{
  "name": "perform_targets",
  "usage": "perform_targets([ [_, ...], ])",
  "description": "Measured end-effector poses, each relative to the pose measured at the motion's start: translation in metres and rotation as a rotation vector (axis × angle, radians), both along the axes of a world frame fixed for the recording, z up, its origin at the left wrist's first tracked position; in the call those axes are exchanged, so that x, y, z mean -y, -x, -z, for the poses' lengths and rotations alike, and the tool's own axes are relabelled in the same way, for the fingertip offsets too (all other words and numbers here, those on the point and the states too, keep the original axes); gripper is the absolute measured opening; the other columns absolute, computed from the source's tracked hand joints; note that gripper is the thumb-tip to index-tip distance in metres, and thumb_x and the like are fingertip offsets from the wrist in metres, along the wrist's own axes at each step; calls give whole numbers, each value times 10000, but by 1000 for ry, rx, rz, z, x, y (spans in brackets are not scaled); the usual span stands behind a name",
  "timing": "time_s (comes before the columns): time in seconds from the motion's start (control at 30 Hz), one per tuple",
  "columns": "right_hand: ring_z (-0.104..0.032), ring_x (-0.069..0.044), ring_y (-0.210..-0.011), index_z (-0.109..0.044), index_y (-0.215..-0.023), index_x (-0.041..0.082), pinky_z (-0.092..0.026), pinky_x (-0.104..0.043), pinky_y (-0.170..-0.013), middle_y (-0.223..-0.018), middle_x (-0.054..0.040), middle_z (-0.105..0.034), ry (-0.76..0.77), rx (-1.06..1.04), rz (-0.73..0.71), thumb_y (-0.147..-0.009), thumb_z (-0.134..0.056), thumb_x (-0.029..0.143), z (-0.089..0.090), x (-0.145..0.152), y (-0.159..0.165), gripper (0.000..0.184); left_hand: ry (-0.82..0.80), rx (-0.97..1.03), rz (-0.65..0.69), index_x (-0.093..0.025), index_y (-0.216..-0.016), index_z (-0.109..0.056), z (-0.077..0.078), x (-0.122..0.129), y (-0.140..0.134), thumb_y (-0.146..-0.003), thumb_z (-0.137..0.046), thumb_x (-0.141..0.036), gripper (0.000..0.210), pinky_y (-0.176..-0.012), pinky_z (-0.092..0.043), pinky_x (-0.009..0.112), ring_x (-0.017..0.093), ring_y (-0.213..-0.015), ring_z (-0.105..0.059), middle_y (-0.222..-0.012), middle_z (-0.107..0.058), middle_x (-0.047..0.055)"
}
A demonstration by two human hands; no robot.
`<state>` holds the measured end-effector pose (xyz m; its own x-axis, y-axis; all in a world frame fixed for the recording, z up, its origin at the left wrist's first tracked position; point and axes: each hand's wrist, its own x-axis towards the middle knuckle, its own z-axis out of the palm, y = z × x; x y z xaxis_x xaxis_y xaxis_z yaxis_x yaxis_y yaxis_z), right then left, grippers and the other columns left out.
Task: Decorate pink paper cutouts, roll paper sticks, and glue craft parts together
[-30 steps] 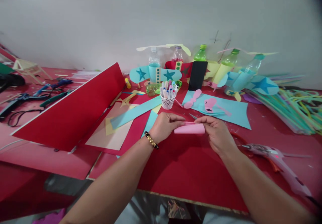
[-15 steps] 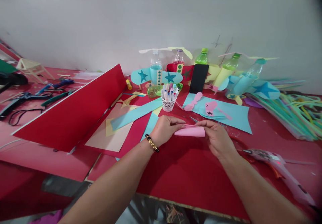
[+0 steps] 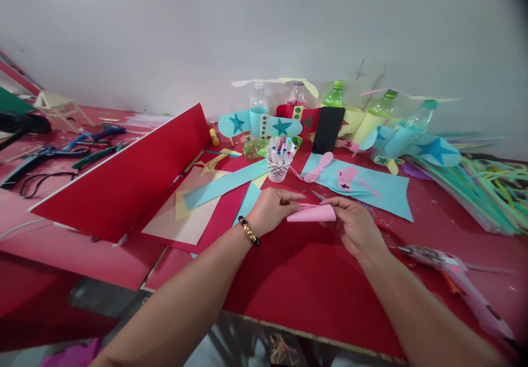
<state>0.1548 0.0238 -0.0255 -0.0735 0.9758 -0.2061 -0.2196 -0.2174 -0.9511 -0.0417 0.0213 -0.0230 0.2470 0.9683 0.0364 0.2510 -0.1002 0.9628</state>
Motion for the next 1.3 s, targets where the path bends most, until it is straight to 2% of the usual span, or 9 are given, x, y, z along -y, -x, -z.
perform_targets([
  [0.27,-534,-101,-513,-704,-696,157,-432,-225,-505,-593,-5,-649,-26,32,-14,-576,-708,171,3,0,0,121,-13,5,-37,-170,-912,-744,-6,1,-1,-763,-650,-313,227,-684,-502,237,173,-789,-656,-893,-731,54],
  [0.53,-581,-131,-580,-721,-695,192,-450,-255,-581,-649,2,-690,-58,56,6,-573,-728,167,0,3,1,125,18,59,-60,-162,-832,-742,0,1,-1,-758,-637,-311,197,-638,-485,235,162,-748,-637,-838,-725,53],
  [0.67,-607,-145,-625,-735,-730,219,-468,-270,-622,-693,5,-709,-49,25,-15,-576,-741,177,2,2,0,160,94,162,-86,-151,-807,-735,4,1,-5,-718,-668,-314,198,-607,-468,230,147,-697,-619,-797,-714,54],
  [0.8,-611,-154,-638,-741,-726,219,-472,-273,-621,-705,2,-716,-102,85,-25,-573,-694,122,2,3,1,188,212,300,-123,-142,-791,-725,4,3,-11,-670,-707,-289,191,-598,-457,226,124,-640,-594,-738,-697,40],
  [0.97,-622,-150,-639,-747,-702,213,-480,-263,-623,-704,-9,-721,-118,109,-58,-567,-719,141,-2,7,6,155,296,375,-119,-133,-762,-722,3,6,-16,-623,-742,-247,181,-564,-438,215,103,-586,-569,-692,-687,31],
  [1.17,-644,-165,-656,-747,-694,217,-499,-274,-645,-717,-10,-731,-138,126,-82,-579,-684,103,0,8,4,173,311,417,-124,-136,-702,-712,-1,7,-15,-614,-728,-198,109,-602,-469,223,112,-613,-599,-692,-695,35],
  [1.3,-658,-176,-672,-749,-782,227,-506,-290,-660,-755,-14,-740,-120,135,-120,-602,-716,153,0,8,4,197,288,357,-128,-133,-704,-716,0,6,-14,-618,-722,-195,106,-591,-466,224,115,-608,-597,-694,-698,39],
])
